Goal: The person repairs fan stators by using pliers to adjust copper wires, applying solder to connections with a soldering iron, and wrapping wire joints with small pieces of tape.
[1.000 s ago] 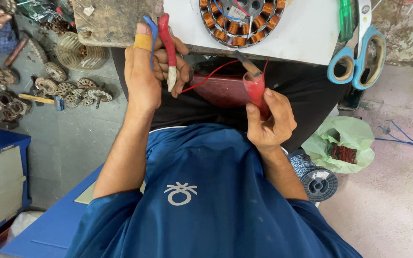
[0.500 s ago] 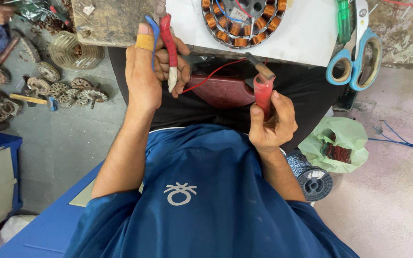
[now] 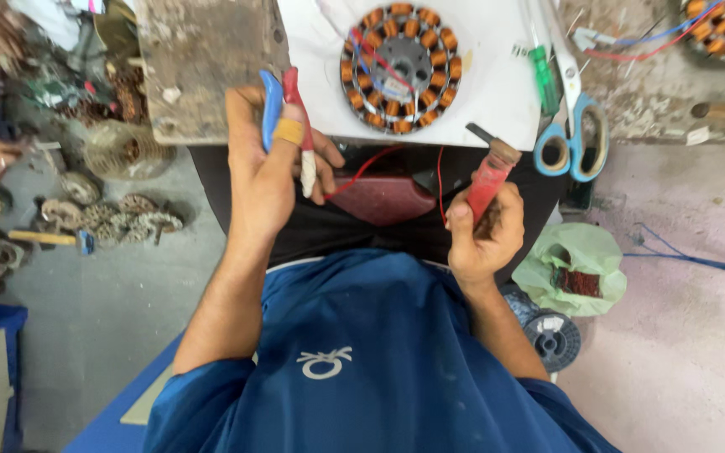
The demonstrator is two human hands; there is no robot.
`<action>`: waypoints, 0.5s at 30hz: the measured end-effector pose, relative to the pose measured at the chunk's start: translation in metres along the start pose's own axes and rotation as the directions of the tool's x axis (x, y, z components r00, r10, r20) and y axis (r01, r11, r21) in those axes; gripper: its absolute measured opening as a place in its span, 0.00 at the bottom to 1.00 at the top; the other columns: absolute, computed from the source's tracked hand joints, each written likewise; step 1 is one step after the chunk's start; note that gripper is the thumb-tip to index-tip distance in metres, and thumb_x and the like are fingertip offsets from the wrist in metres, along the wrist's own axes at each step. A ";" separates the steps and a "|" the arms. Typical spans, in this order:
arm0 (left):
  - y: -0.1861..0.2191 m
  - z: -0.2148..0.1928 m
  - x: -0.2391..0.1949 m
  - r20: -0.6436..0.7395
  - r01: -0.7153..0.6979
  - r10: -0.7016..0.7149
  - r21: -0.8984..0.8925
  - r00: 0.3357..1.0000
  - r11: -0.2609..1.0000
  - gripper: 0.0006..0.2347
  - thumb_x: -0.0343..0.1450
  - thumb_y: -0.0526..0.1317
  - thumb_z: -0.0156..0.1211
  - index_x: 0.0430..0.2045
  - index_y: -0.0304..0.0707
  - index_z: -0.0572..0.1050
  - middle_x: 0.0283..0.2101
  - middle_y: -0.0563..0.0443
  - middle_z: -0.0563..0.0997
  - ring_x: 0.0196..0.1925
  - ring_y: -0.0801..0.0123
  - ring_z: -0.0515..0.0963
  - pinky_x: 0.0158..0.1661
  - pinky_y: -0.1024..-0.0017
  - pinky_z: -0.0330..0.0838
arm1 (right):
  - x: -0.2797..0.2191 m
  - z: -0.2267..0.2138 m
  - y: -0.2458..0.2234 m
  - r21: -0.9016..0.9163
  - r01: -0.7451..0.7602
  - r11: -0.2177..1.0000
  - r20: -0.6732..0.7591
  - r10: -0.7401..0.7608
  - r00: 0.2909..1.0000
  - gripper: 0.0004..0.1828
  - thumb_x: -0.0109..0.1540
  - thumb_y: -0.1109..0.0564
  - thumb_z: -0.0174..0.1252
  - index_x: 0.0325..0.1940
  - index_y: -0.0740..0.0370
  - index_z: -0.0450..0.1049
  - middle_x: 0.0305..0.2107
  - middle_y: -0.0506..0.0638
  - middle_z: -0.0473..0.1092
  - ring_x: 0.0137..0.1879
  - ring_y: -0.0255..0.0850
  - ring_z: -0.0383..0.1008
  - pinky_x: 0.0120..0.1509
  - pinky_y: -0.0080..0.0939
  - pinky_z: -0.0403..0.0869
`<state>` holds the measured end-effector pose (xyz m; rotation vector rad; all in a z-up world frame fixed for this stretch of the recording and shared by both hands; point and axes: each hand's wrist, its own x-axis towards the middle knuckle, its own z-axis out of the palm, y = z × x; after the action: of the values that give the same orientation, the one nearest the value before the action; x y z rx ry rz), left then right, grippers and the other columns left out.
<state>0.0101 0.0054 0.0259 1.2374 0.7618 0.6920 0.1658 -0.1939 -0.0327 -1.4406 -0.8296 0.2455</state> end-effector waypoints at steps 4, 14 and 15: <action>0.004 0.003 0.009 0.055 0.081 -0.076 -0.091 0.996 0.993 0.17 0.78 0.43 0.46 0.55 0.27 0.68 0.44 0.37 0.83 0.32 0.60 0.87 0.23 0.70 0.82 | 0.012 0.002 -0.011 0.188 -0.111 0.976 0.068 0.100 0.993 0.18 0.73 0.56 0.56 0.61 0.68 0.60 0.32 0.54 0.68 0.29 0.35 0.68 0.34 0.31 0.69; 0.011 -0.021 -0.026 -0.042 -0.056 0.054 -0.067 0.998 0.996 0.20 0.81 0.50 0.43 0.34 0.26 0.73 0.42 0.34 0.83 0.34 0.60 0.84 0.32 0.68 0.77 | 0.004 0.000 -0.003 0.430 -0.208 0.878 0.155 0.156 0.976 0.17 0.72 0.54 0.55 0.55 0.60 0.55 0.33 0.62 0.71 0.29 0.40 0.70 0.32 0.36 0.71; 0.009 -0.021 -0.033 -0.089 -0.125 0.116 -0.096 0.989 0.988 0.21 0.82 0.50 0.43 0.25 0.30 0.68 0.39 0.33 0.82 0.30 0.61 0.81 0.29 0.68 0.74 | 0.001 -0.001 0.000 0.455 -0.212 0.865 0.164 0.152 0.975 0.15 0.72 0.55 0.57 0.52 0.60 0.56 0.33 0.62 0.71 0.29 0.40 0.69 0.31 0.36 0.71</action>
<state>-0.0264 -0.0079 0.0358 1.1752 0.7153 0.8755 0.1670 -0.1946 -0.0321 -1.0469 -0.6708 0.6438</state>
